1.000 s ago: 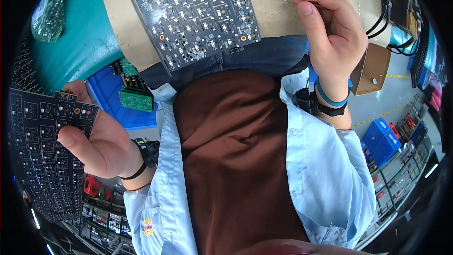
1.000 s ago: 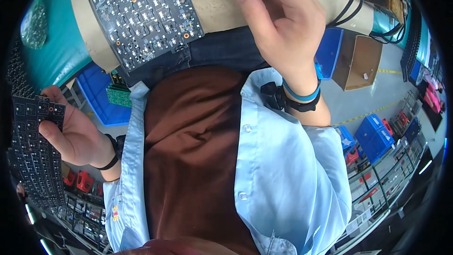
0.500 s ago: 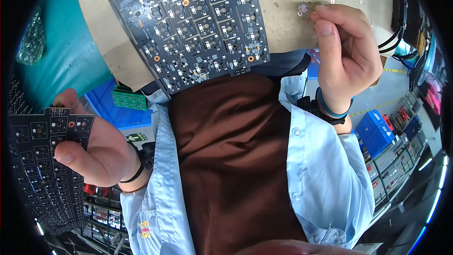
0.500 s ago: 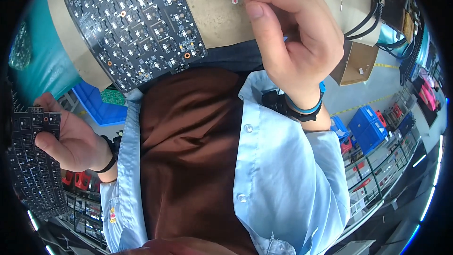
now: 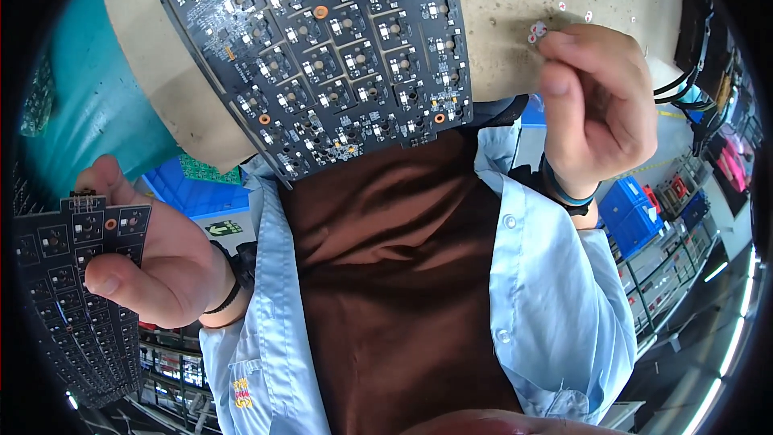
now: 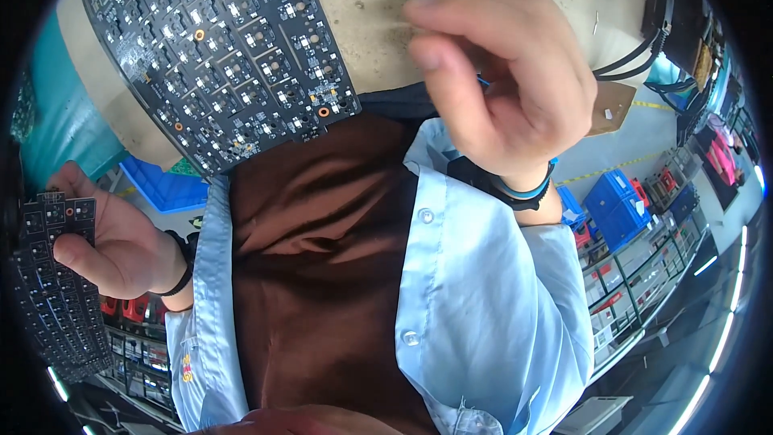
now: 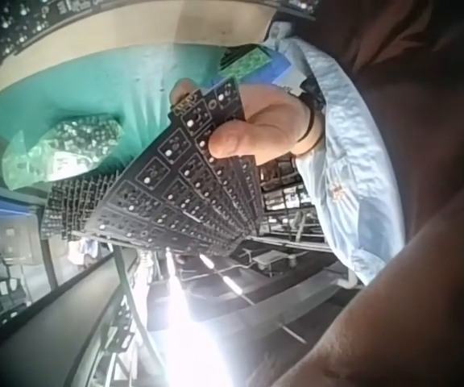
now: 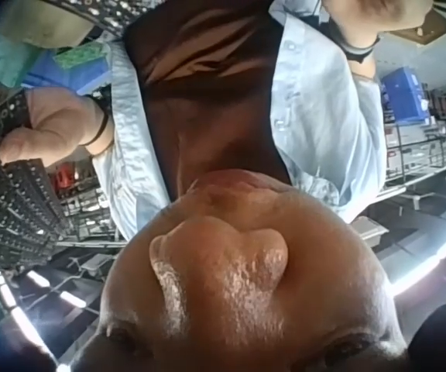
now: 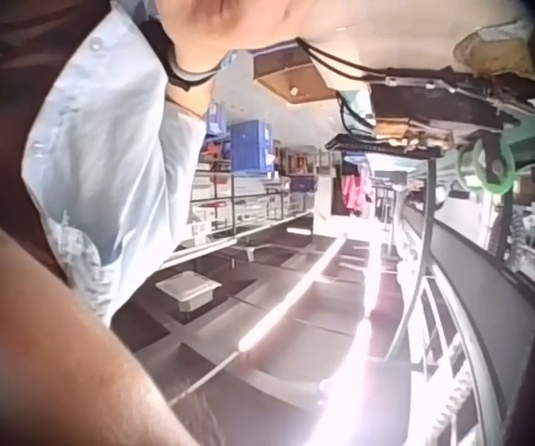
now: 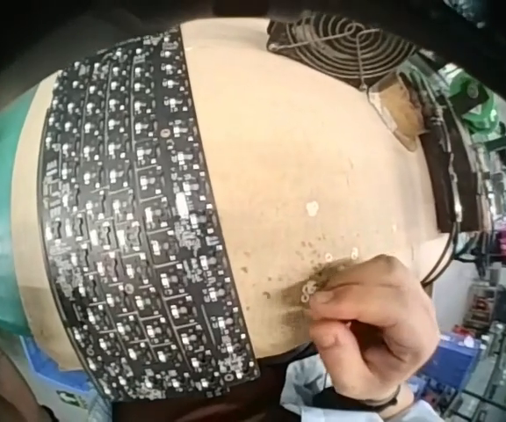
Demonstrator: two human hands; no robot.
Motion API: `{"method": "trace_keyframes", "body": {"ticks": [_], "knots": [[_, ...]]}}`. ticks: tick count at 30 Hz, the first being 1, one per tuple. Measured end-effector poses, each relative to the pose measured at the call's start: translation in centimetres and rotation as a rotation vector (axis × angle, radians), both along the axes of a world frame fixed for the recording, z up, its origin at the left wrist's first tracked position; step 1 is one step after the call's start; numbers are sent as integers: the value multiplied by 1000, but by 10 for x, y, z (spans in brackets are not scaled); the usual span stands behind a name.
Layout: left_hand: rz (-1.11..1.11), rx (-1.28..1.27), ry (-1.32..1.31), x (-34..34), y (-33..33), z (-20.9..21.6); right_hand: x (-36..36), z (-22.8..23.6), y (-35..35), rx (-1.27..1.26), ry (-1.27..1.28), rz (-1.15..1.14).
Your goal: Assembling and soldering components onto keyboard PCBs at an electronics factory workbench.
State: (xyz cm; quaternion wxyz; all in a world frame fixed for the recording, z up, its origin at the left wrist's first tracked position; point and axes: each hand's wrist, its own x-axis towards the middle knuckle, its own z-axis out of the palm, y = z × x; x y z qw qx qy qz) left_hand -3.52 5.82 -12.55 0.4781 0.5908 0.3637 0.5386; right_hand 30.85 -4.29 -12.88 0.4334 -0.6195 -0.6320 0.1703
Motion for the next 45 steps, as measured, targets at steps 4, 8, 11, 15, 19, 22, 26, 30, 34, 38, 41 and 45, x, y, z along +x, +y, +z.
{"method": "trace_keyframes", "body": {"ticks": [4,8,11,15,19,22,26,30,34,38,41,45], "knots": [[19,21,5,8,-6,10,-8,11,11,131,-172,355],[50,109,4,6,-12,20,-32,21,10,119,-484,379],[55,182,-4,5,-20,9,-28,4,11,261,-425,320],[125,222,-103,6,-38,23,-34,32,6,387,-400,263],[166,263,-135,-6,-54,39,-42,54,3,477,-371,226],[228,224,-242,-8,-72,46,-47,66,2,531,-395,224],[240,263,-281,-17,-85,56,-65,78,-4,536,-393,180],[132,252,-268,-19,-93,64,-71,90,-9,600,-376,179],[143,237,-232,-31,-95,55,-77,96,-10,599,-394,157],[134,198,-280,-23,-96,59,-79,101,-11,603,-433,99],[120,184,-315,-21,-97,62,-78,101,-3,690,-428,73],[77,186,-346,-21,-95,62,-76,105,7,744,-419,59]]}}
